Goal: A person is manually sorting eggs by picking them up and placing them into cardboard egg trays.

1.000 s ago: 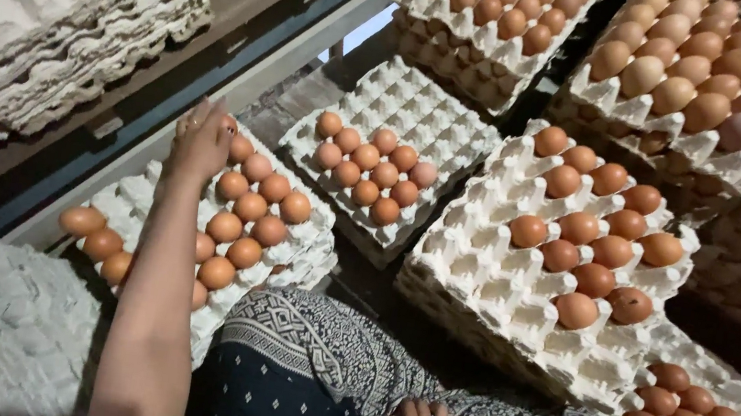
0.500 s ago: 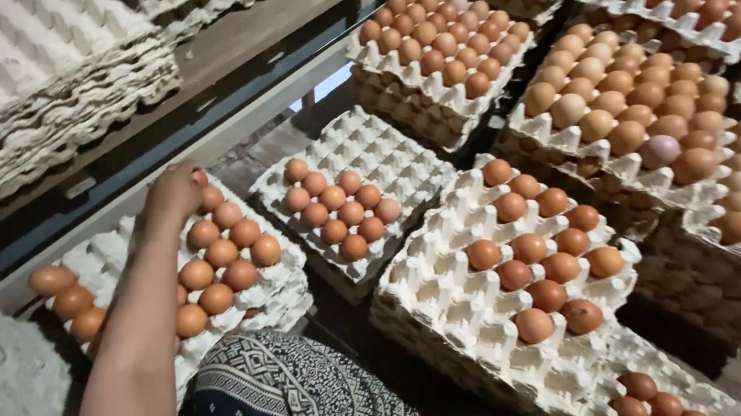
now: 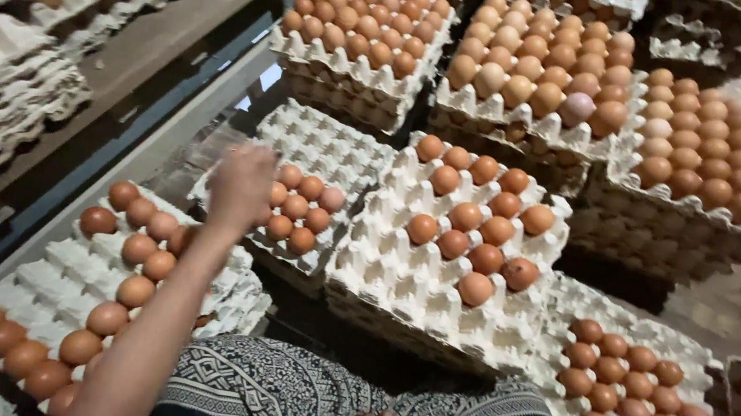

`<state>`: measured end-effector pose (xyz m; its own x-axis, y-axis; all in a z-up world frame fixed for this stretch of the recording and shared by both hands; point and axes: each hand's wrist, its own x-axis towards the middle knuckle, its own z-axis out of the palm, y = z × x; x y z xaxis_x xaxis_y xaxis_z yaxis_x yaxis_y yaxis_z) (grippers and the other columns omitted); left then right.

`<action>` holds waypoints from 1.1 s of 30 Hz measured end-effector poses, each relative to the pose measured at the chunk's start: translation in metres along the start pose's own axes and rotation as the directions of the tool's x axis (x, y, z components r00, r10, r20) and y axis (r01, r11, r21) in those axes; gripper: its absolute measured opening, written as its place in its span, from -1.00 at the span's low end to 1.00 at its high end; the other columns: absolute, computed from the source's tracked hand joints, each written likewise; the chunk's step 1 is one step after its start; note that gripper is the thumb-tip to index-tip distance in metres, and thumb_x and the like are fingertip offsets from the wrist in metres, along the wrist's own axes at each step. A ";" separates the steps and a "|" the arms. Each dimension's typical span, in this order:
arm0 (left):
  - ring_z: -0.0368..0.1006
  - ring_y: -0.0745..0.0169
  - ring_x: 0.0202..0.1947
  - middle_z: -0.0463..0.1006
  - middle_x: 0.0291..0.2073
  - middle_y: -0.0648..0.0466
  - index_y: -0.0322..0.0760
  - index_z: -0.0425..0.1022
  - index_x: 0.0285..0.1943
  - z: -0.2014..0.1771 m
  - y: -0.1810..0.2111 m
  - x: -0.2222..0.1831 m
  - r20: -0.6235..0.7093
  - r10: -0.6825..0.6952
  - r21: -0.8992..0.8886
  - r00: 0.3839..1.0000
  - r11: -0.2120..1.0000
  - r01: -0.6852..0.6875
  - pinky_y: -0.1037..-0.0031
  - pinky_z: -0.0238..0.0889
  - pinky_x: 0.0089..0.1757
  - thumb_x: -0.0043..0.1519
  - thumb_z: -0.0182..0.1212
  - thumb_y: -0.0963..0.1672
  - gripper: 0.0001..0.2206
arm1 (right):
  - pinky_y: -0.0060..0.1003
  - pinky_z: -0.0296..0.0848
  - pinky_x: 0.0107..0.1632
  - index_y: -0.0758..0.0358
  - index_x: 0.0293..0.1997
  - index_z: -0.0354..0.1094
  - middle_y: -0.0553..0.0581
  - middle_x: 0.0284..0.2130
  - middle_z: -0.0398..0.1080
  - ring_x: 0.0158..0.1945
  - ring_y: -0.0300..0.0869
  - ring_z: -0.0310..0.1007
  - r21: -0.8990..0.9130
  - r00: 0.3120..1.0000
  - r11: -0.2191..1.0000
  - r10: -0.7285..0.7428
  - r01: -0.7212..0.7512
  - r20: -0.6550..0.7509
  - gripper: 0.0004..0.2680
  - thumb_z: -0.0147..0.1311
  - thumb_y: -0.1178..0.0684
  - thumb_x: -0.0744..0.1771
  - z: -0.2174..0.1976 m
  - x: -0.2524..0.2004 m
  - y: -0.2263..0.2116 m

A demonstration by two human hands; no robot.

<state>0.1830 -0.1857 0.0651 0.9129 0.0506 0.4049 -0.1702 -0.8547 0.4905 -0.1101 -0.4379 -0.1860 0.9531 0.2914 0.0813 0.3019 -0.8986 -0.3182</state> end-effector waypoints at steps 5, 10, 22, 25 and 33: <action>0.41 -0.12 -0.13 0.46 -0.07 -0.07 -0.27 0.44 -0.05 0.064 0.087 -0.015 0.193 0.331 -0.280 0.924 0.921 -0.272 0.20 0.28 -0.12 0.07 0.12 -0.22 -0.75 | -0.01 0.11 -0.01 0.15 -0.24 0.43 0.11 -0.25 0.43 -0.15 -0.02 0.26 0.033 0.997 0.999 -0.019 0.021 -0.073 -0.82 0.14 -0.04 0.20 -0.015 0.003 -0.006; 0.36 -0.04 -0.05 0.40 -0.03 0.02 -0.14 0.35 0.12 0.099 0.147 -0.019 0.235 0.530 -0.290 0.815 0.839 -0.461 0.14 0.23 -0.07 0.11 0.22 -0.09 -0.63 | 0.00 0.10 -0.01 0.15 -0.22 0.42 0.12 -0.21 0.43 -0.11 -0.01 0.26 0.064 0.998 0.997 -0.028 0.033 -0.064 -0.82 0.15 -0.03 0.20 -0.014 0.001 -0.005; 0.27 -0.20 -0.06 0.49 -0.03 -0.08 -0.19 0.44 0.09 0.160 0.184 0.017 0.612 0.329 -0.258 0.719 0.943 -0.211 0.17 0.27 -0.12 0.04 0.02 -0.14 -0.61 | -0.01 0.09 -0.02 0.17 -0.28 0.42 0.13 -0.35 0.42 -0.18 -0.03 0.23 0.138 0.995 0.989 -0.045 0.058 -0.091 -0.86 0.12 0.01 0.20 -0.017 0.000 -0.005; 0.45 0.01 -0.30 0.55 -0.23 0.03 -0.29 0.45 -0.19 0.125 0.194 0.015 0.653 0.259 -0.282 0.711 0.955 -0.089 0.30 0.33 -0.27 0.04 -0.01 -0.18 -0.80 | -0.01 0.10 -0.01 0.16 -0.27 0.45 0.12 -0.36 0.42 -0.17 -0.04 0.23 0.116 0.995 0.992 -0.036 0.047 -0.098 -0.85 0.13 0.00 0.19 -0.015 0.000 -0.006; 0.42 0.18 0.01 0.37 0.18 -0.04 -0.28 0.26 0.30 0.095 0.149 -0.010 0.602 0.324 -0.786 0.730 0.402 0.470 0.49 0.40 -0.08 0.09 0.20 -0.14 -0.47 | -0.33 0.48 -0.24 0.13 -0.42 0.56 0.05 -0.50 0.58 -0.42 -0.21 0.46 0.713 0.983 0.700 0.098 0.045 -0.158 -0.83 0.02 0.25 0.14 -0.067 0.012 0.011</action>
<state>0.1834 -0.3628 0.0608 0.8345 -0.5509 -0.0099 0.0690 0.0866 0.9939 -0.0943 -0.4662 -0.1247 0.9691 0.1465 0.1985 0.2405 -0.3817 -0.8925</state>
